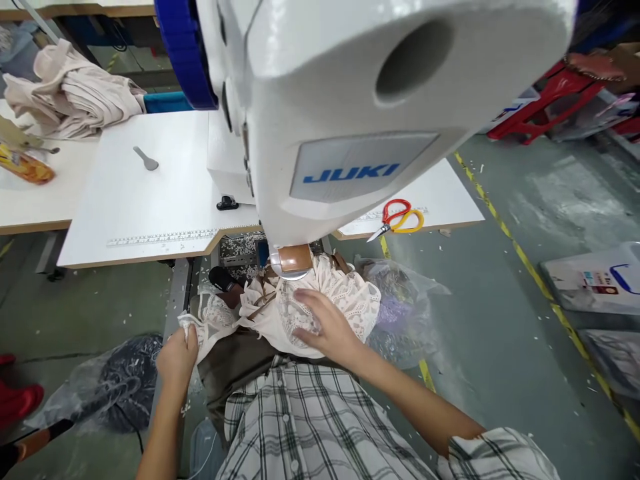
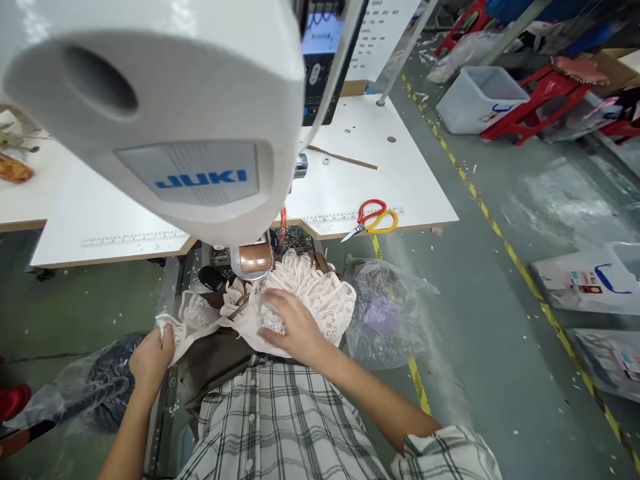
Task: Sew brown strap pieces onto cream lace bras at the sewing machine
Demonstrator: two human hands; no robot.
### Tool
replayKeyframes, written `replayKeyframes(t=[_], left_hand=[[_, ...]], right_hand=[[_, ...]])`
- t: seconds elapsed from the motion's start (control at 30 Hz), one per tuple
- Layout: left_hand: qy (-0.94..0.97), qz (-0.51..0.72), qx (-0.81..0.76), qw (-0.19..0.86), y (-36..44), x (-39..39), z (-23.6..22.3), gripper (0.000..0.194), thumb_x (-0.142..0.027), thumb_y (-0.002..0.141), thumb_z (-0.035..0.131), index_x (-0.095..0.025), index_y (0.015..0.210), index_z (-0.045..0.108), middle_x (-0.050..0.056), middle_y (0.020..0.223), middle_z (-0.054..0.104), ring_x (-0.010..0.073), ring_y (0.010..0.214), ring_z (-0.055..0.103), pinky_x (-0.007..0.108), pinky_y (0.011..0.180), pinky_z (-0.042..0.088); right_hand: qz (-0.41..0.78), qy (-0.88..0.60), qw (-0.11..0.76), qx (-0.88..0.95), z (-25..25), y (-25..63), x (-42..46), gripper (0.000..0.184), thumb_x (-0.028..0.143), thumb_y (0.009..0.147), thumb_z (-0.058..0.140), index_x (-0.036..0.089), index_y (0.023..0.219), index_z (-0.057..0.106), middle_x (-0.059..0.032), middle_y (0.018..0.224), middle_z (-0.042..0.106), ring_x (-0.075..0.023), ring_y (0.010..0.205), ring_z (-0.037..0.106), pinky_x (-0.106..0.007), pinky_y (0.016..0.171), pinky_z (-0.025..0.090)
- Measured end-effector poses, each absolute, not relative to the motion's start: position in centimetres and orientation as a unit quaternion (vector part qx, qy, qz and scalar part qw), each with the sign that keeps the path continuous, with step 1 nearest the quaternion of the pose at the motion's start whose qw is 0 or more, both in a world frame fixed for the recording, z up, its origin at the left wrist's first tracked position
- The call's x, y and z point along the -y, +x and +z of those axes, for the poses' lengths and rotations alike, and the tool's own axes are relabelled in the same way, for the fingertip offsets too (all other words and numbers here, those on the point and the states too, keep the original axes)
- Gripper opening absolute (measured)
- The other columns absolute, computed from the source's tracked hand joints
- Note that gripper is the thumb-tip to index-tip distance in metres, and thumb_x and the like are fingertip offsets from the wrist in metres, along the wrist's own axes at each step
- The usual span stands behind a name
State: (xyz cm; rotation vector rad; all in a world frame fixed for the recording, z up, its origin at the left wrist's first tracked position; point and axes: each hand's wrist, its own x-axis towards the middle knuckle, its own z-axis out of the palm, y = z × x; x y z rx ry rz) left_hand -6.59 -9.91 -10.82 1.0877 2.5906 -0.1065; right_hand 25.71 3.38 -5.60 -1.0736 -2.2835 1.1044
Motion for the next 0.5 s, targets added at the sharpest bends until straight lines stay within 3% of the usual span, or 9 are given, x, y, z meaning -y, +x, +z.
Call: replayKeyframes(t=[0.07, 0.13, 0.2, 0.27, 0.3, 0.4, 0.5], left_hand=[[0.444, -0.012, -0.882, 0.155, -3.9, 9.9, -7.2, 0.044, -0.047, 0.096, 0.035, -0.019, 0.067, 0.053, 0.006, 0.069, 0.059, 0.0203, 0.067, 0.057, 0.027, 0.056, 0.029], [0.509, 0.029, -0.845, 0.160, -1.0, 9.8, -3.6, 0.044, -0.048, 0.095, 0.036, -0.020, 0.063, 0.048, 0.003, 0.065, 0.056, 0.0175, 0.065, 0.053, 0.027, 0.059, 0.031], [0.580, 0.163, -0.766, 0.222, 1.4, 9.3, -0.7, 0.039, -0.043, 0.094, 0.041, -0.020, 0.064, 0.049, 0.001, 0.060, 0.051, 0.0154, 0.060, 0.049, 0.026, 0.060, 0.033], [0.574, 0.284, -0.723, 0.257, 3.2, 8.1, 1.1, 0.033, -0.040, 0.093, 0.045, -0.019, 0.070, 0.055, 0.001, 0.066, 0.055, 0.0159, 0.064, 0.052, 0.026, 0.063, 0.037], [0.547, 0.335, -0.709, 0.293, 3.9, 7.2, 1.6, 0.029, -0.040, 0.092, 0.046, -0.019, 0.076, 0.058, 0.002, 0.073, 0.059, 0.0172, 0.071, 0.055, 0.027, 0.068, 0.040], [0.453, 0.385, -0.650, 0.474, 6.9, 3.8, 2.1, 0.026, -0.044, 0.085, 0.057, -0.019, 0.091, 0.065, 0.005, 0.091, 0.067, 0.0220, 0.088, 0.060, 0.032, 0.083, 0.046], [0.393, 0.372, -0.557, 0.630, 10.8, 0.8, 2.0, 0.028, -0.044, 0.083, 0.063, -0.017, 0.089, 0.068, 0.005, 0.083, 0.068, 0.0198, 0.075, 0.061, 0.031, 0.072, 0.049]], right_hand=[[0.438, -0.305, 0.176, 0.827, -4.4, 23.8, -3.1, 0.082, 0.063, 0.079, 0.062, 0.020, 0.144, 0.038, -0.0142, 0.147, 0.043, -0.0274, 0.137, 0.038, -0.044, 0.112, 0.035], [0.476, -0.220, 0.121, 0.843, -3.1, 21.7, -3.0, 0.090, 0.070, 0.070, 0.066, 0.017, 0.140, 0.043, -0.0155, 0.139, 0.051, -0.0292, 0.130, 0.046, -0.042, 0.106, 0.039], [0.507, -0.129, 0.034, 0.852, -1.7, 20.2, -3.3, 0.072, 0.070, 0.071, 0.064, 0.015, 0.118, 0.061, -0.0112, 0.108, 0.068, -0.0246, 0.101, 0.062, -0.034, 0.087, 0.048], [0.529, -0.072, -0.032, 0.845, 0.2, 20.4, -3.7, 0.053, 0.066, 0.077, 0.060, 0.016, 0.092, 0.066, -0.0032, 0.075, 0.066, -0.0160, 0.069, 0.059, -0.026, 0.065, 0.045], [0.543, -0.064, -0.041, 0.836, 1.4, 21.1, -4.0, 0.048, 0.063, 0.080, 0.059, 0.016, 0.089, 0.066, -0.0006, 0.068, 0.062, -0.0130, 0.062, 0.055, -0.023, 0.061, 0.042], [0.594, -0.083, 0.007, 0.800, 5.8, 25.5, -5.2, 0.036, 0.049, 0.083, 0.059, 0.017, 0.098, 0.065, 0.0023, 0.068, 0.057, -0.0085, 0.059, 0.050, -0.018, 0.056, 0.037], [0.644, -0.132, 0.028, 0.753, 10.6, 30.8, -6.4, 0.030, 0.042, 0.084, 0.059, 0.014, 0.096, 0.063, 0.0011, 0.073, 0.057, -0.0076, 0.062, 0.050, -0.015, 0.054, 0.036]])
